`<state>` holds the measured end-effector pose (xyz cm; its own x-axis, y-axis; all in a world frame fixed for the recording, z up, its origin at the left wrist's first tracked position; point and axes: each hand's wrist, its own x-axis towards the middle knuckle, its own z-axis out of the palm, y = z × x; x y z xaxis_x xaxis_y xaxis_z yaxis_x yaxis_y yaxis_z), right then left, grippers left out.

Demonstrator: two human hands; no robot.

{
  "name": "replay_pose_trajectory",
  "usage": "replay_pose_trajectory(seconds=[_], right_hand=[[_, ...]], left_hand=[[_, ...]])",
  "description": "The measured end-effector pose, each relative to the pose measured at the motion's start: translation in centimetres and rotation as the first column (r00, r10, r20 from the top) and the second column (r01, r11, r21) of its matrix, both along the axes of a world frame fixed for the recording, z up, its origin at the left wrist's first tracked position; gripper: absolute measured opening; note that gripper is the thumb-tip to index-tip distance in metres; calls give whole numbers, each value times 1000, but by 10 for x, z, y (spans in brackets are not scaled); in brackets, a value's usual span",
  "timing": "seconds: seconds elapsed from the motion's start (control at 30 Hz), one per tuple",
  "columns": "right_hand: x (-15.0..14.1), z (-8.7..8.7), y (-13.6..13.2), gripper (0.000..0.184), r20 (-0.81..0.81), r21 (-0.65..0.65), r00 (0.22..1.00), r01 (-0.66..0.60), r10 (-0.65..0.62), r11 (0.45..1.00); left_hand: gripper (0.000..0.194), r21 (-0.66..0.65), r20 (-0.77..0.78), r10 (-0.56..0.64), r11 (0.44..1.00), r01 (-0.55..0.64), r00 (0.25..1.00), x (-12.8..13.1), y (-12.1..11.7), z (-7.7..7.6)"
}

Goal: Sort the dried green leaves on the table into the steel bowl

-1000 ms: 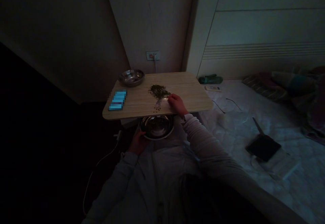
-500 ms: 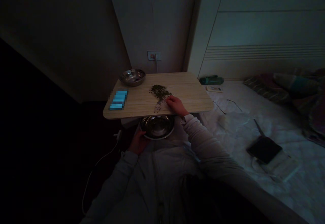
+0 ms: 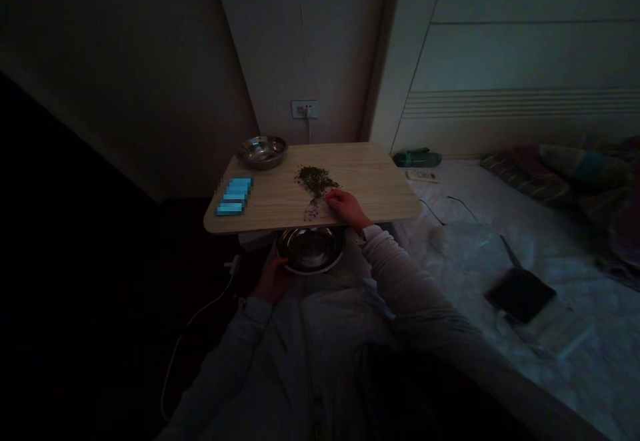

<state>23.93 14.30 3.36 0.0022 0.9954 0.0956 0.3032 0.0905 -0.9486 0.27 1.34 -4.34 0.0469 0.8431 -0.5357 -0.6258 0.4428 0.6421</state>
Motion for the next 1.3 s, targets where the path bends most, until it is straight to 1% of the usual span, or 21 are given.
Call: replay_pose_trajectory(seconds=[0.17, 0.37, 0.53, 0.67, 0.83, 0.93, 1.13, 1.3], right_hand=[[1, -3, 2, 7, 27, -3, 1000, 1, -1, 1000], [2, -5, 2, 9, 0, 20, 1000, -19, 19, 1000], [2, -4, 1, 7, 5, 19, 1000, -9, 9, 1000], [2, -3, 1, 8, 37, 7, 999, -17, 17, 1000], [3, -3, 1, 13, 81, 14, 996, -43, 42, 999], [2, -3, 1, 15, 101, -7, 994, -37, 37, 999], [3, -4, 2, 16, 85, -3, 995, -56, 56, 998], [3, -4, 1, 14, 74, -14, 996, -50, 51, 999]], left_hand=[[69, 7, 7, 3, 1000, -3, 1000, -1, 0, -1], [74, 13, 2, -4, 1000, 4, 1000, 0, 1, 0], [68, 6, 17, 5, 1000, -5, 1000, 0, 0, 2], [68, 11, 48, 12, 1000, -13, 999, -1, 1, 0], [71, 24, -1, -21, 999, 21, 1000, -2, 2, -3], [66, 23, -17, -14, 1000, 14, 1000, -2, 2, -2], [59, 26, -15, -10, 1000, 10, 1000, -1, 2, -2], [60, 13, -20, -12, 1000, 13, 1000, -2, 2, -3]])
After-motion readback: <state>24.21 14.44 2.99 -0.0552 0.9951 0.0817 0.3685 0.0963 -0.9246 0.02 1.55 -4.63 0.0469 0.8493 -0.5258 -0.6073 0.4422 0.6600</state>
